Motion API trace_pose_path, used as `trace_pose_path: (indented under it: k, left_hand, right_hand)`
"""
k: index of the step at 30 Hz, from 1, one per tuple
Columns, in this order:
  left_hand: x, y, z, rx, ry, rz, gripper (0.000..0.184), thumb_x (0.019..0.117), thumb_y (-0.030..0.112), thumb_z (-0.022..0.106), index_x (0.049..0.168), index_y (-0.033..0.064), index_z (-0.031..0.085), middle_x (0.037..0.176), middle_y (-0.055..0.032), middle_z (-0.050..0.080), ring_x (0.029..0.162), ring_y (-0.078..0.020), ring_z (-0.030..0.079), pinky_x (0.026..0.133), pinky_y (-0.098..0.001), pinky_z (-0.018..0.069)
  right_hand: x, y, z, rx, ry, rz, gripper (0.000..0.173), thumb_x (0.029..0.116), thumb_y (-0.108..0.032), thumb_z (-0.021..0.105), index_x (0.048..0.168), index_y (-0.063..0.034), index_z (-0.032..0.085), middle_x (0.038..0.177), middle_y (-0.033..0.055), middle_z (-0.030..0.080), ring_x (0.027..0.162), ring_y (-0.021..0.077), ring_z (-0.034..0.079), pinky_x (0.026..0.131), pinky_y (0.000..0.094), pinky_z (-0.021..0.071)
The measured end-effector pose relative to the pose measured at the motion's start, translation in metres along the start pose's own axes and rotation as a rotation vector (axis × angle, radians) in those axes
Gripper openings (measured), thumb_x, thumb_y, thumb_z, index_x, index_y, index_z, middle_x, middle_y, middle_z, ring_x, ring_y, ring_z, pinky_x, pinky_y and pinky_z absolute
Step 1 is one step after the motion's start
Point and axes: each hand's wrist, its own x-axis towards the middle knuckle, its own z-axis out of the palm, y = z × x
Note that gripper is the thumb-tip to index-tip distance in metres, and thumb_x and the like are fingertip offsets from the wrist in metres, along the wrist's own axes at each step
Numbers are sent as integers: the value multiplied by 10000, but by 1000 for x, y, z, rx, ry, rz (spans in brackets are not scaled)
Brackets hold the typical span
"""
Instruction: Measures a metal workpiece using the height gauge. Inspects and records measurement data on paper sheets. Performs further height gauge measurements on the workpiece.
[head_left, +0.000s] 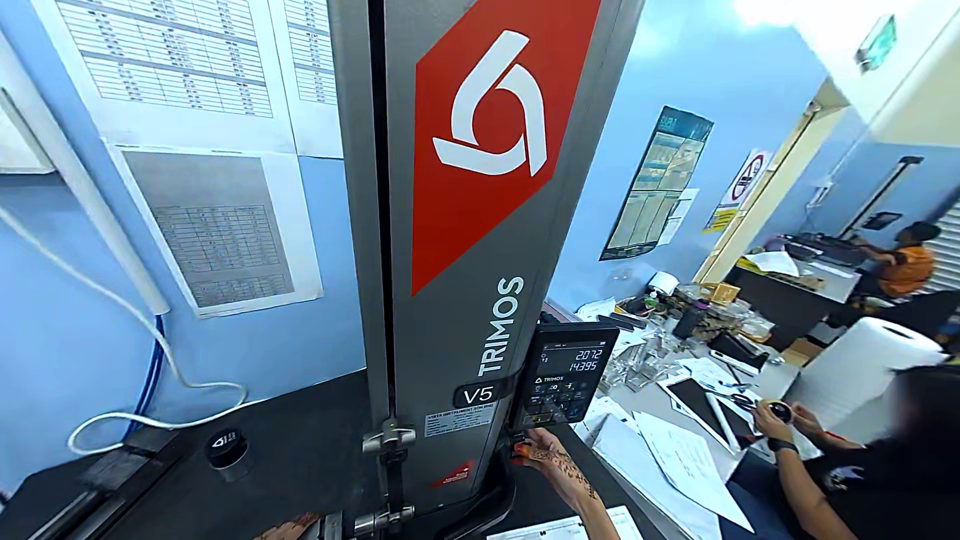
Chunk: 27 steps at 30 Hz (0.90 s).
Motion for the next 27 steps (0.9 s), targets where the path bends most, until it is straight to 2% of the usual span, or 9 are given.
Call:
trace_pose_path:
  k: [8,14,18,27]
  left_hand:
    - [-1,-2,0,12,-13,2,789,882,693,635,1349,57,652,1275,-211,694,1175,-420,667,1003,-626,490]
    - [-6,2,-1,15,9,-18,804,855,716,646,1357,88,656,1278,-189,701,1163,-421,674,994,-640,491]
    - [-6,1,-2,-8,17,10,793,864,696,652,1337,60,666,1261,-210,703,1160,-430,674,993,-642,488]
    - [-7,5,-1,21,-5,-29,814,866,705,641,1371,66,640,1293,-205,689,1165,-438,668,985,-658,487]
  right_hand:
    - [0,0,1,8,-1,18,515,909,-128,698,1378,-22,514,1317,105,643,1060,198,699,878,372,608]
    - [0,1,1,4,-3,12,523,910,-129,694,1386,-25,507,1313,100,643,1068,193,694,889,368,602]
    - [1,3,0,9,-11,9,531,908,-138,705,1392,-29,513,1327,102,638,1082,204,690,895,376,601]
    - [2,4,-3,-7,-26,1,528,907,-155,703,1378,-17,510,1310,106,640,1084,205,687,898,377,602]
